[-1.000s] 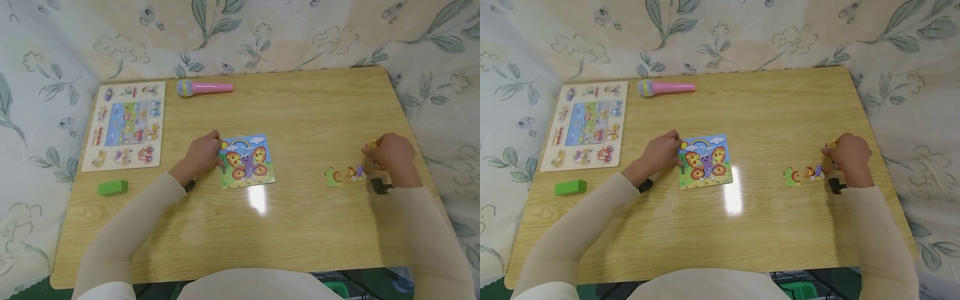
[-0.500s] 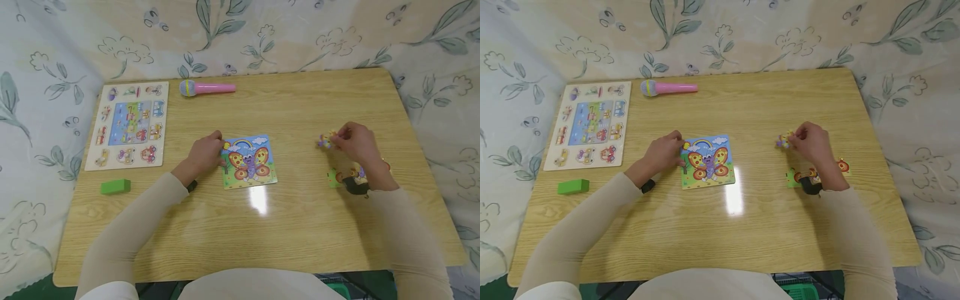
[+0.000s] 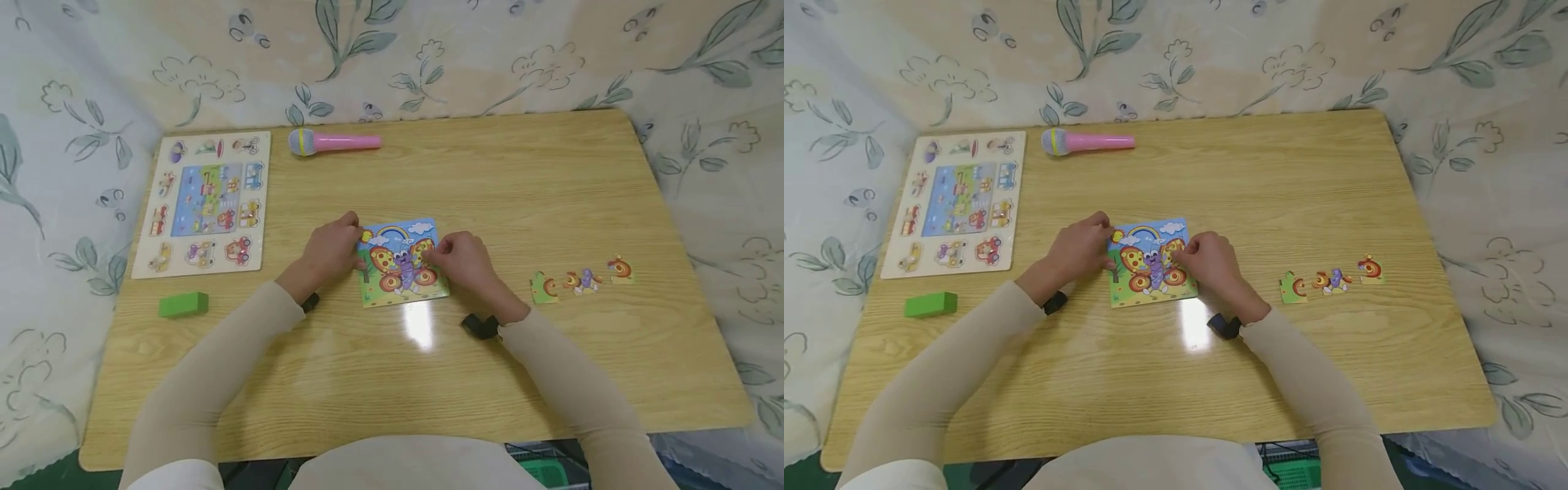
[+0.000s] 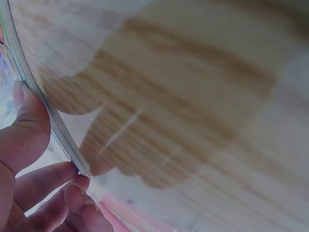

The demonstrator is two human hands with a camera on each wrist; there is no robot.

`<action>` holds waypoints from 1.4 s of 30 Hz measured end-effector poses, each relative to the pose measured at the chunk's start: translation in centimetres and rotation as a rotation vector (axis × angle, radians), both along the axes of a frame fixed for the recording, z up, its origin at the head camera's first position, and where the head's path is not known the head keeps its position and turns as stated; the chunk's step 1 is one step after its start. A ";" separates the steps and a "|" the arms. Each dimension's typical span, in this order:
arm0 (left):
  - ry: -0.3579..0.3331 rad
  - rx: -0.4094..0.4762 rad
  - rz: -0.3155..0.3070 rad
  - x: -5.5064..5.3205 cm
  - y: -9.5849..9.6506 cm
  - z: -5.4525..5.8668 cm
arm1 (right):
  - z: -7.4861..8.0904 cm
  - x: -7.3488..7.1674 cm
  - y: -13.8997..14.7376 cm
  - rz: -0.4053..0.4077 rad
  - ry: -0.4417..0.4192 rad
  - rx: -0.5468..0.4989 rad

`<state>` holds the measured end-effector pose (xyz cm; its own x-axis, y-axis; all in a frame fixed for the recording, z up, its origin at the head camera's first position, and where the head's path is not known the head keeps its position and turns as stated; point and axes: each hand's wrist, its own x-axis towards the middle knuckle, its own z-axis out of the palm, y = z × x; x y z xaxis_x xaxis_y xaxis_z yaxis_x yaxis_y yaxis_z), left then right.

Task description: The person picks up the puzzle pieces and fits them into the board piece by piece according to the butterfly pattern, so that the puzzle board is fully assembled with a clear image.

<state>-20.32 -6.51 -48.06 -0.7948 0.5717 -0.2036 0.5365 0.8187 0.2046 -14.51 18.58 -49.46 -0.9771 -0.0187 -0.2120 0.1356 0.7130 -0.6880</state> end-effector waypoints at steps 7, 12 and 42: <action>0.009 -0.008 0.012 0.0 0.3 0.3 | 0.3 -0.4 0.3 0.048 -0.029 0.090; 0.003 -0.021 0.022 0.1 0.3 0.2 | 0.1 -0.8 0.5 0.068 -0.042 0.126; -0.002 -0.034 0.015 0.2 0.4 0.7 | 2.7 7.2 14.7 0.198 0.021 0.449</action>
<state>-20.12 -6.08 -47.36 -0.8028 0.5524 -0.2246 0.5236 0.8332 0.1778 -7.33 33.30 -46.75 -0.9681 -0.1158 -0.2223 -0.0429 0.9504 -0.3080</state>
